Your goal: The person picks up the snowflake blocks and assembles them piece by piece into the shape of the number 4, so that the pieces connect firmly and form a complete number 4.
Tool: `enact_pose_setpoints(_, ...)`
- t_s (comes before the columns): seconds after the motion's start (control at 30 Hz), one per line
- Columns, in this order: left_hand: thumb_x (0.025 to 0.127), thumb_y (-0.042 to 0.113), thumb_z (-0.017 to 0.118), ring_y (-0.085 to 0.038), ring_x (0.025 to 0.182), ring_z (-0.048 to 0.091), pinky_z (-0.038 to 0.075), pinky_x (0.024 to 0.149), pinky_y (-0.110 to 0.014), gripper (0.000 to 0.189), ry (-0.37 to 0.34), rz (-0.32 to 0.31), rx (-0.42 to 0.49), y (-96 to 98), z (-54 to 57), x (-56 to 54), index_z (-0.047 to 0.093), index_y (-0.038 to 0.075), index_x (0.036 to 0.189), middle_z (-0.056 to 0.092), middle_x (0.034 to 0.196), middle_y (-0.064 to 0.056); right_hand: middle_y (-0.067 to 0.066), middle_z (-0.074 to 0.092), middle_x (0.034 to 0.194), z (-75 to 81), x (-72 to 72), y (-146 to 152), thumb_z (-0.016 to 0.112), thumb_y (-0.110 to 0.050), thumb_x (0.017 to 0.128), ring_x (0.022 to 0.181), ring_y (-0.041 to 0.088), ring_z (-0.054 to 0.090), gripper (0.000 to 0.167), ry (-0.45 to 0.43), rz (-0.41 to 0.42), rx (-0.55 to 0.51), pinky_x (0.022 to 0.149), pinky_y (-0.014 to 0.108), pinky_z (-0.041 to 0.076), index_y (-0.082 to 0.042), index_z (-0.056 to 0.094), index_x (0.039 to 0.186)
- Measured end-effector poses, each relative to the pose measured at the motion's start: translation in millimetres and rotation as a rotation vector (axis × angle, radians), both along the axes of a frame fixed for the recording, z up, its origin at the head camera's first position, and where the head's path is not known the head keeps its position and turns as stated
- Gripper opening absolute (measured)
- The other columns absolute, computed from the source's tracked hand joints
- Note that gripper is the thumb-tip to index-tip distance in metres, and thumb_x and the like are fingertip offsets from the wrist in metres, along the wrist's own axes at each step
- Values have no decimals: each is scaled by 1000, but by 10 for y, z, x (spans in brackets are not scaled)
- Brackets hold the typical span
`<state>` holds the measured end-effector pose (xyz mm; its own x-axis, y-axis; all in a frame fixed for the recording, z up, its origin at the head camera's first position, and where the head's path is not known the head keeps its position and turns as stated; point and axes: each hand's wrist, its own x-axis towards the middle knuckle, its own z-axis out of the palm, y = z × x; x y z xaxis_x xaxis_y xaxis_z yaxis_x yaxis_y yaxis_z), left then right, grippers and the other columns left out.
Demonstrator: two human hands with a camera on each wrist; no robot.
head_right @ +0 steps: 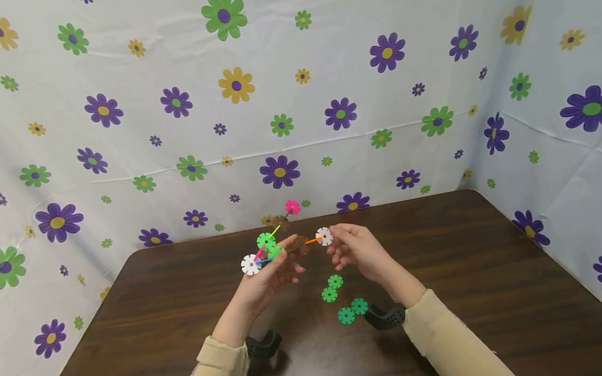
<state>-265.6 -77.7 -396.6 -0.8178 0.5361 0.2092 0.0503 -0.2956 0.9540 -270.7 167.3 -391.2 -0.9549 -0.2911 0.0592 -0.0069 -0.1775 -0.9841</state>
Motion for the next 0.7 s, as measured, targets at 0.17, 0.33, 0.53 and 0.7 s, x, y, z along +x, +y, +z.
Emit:
enact_pose_setpoints(0.17, 102, 25, 52, -18, 89, 65, 52, 74, -33, 46, 1, 8, -9, 5, 3, 0, 45, 9, 145, 60, 125, -9, 8, 59, 79, -161, 34, 206, 55, -22, 100, 60, 15, 57, 24, -22, 73, 135, 57, 31, 55, 1, 58, 104)
enact_pose_setpoints(0.33, 102, 25, 51, -18, 88, 64, 49, 76, -37, 47, 4, 28, -22, -2, 18, -10, 43, 9, 146, 61, 117, -7, 8, 57, 80, -372, 117, 404, 67, -13, 91, 62, 17, 57, 29, 81, 196, 565, 55, 36, 56, 6, 62, 112)
enact_pose_setpoints(0.53, 101, 26, 51, -17, 90, 63, 48, 77, -38, 51, 7, 30, -22, -16, 1, -31, 41, 8, 147, 61, 117, -5, 3, 53, 81, -484, 231, 489, 79, -15, 80, 51, 12, 49, 39, 242, 246, 865, 45, 32, 48, -2, 67, 115)
enact_pose_setpoints(0.7, 100, 27, 53, -17, 90, 63, 49, 77, -38, 49, -2, 28, -27, -3, -11, -34, 44, 10, 145, 61, 119, -5, 0, 54, 86, -491, 271, 492, 82, -14, 75, 65, 9, 50, 40, 372, 300, 913, 54, 27, 47, -7, 71, 113)
